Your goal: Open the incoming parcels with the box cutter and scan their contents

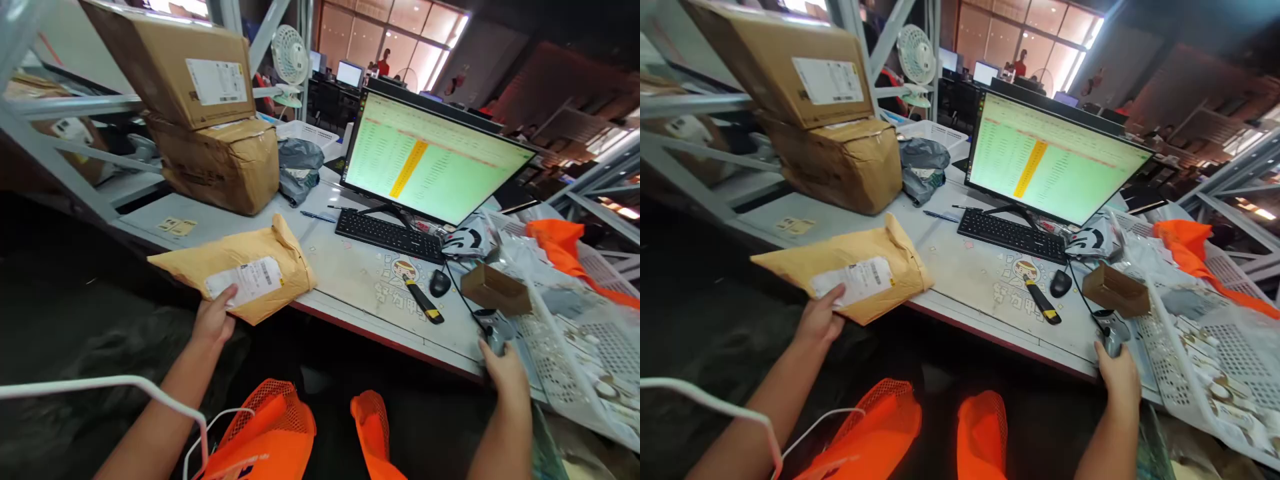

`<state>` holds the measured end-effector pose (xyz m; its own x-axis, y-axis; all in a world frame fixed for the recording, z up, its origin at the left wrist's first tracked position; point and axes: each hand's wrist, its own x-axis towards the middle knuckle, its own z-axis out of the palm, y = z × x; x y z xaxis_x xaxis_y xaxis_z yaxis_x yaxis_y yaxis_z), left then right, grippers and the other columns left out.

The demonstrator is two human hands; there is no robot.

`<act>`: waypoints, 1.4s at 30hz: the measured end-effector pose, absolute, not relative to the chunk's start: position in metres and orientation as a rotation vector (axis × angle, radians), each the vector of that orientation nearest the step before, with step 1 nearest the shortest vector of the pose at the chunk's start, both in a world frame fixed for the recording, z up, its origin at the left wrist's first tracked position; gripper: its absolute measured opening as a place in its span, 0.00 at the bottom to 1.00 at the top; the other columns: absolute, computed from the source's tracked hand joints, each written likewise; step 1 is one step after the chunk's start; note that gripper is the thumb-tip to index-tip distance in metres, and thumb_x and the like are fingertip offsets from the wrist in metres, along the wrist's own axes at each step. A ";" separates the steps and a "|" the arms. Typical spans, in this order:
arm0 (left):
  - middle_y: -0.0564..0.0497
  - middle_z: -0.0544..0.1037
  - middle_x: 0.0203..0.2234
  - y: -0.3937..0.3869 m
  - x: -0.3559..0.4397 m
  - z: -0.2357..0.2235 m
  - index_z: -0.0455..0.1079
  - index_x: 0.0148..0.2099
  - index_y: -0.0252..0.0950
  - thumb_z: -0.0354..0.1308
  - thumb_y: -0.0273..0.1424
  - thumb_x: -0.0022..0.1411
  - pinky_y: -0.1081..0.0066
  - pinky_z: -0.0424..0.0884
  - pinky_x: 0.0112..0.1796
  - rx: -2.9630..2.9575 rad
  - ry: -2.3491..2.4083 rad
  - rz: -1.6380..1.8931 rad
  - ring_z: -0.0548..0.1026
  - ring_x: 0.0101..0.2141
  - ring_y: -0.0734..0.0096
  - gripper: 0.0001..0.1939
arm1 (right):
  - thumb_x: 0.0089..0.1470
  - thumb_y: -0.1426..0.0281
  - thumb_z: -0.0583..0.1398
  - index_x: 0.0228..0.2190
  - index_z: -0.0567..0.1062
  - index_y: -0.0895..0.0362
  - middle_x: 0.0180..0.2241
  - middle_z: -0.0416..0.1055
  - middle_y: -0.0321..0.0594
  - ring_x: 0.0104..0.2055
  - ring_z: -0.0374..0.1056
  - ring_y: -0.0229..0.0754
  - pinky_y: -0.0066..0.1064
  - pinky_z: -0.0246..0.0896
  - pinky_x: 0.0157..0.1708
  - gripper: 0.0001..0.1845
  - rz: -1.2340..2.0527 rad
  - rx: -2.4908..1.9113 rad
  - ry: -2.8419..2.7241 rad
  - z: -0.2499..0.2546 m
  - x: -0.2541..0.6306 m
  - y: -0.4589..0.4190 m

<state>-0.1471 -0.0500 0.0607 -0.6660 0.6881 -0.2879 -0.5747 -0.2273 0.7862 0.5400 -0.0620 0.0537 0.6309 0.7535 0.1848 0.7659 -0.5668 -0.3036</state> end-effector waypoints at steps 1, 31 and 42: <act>0.44 0.84 0.47 -0.048 -0.135 0.061 0.78 0.45 0.34 0.66 0.17 0.51 0.53 0.73 0.63 0.168 1.185 1.935 0.77 0.60 0.49 0.18 | 0.50 0.44 0.61 0.57 0.76 0.66 0.47 0.77 0.69 0.51 0.75 0.73 0.60 0.70 0.50 0.45 -0.064 -2.519 -1.166 0.058 0.535 -0.057; 0.36 0.84 0.47 -0.058 -0.188 -0.002 0.73 0.66 0.36 0.61 0.46 0.61 0.45 0.77 0.56 -0.024 1.080 1.065 0.80 0.55 0.39 0.35 | 0.67 0.53 0.51 0.58 0.76 0.64 0.59 0.72 0.60 0.62 0.66 0.60 0.50 0.58 0.64 0.33 -0.066 -2.156 -1.604 0.114 0.412 0.044; 0.29 0.84 0.43 -0.017 -0.144 0.058 0.83 0.48 0.31 0.78 0.29 0.39 0.47 0.81 0.41 0.312 1.131 0.520 0.84 0.40 0.33 0.29 | 0.44 0.49 0.67 0.53 0.78 0.68 0.50 0.75 0.73 0.55 0.72 0.76 0.61 0.66 0.54 0.43 0.212 -2.650 -1.078 0.066 0.551 -0.044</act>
<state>-0.1439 -0.0169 0.0577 0.3258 0.5420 -0.7746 -0.2347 0.8401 0.4891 0.5513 -0.0440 0.0656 0.7119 0.7015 -0.0328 0.6617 -0.6856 -0.3033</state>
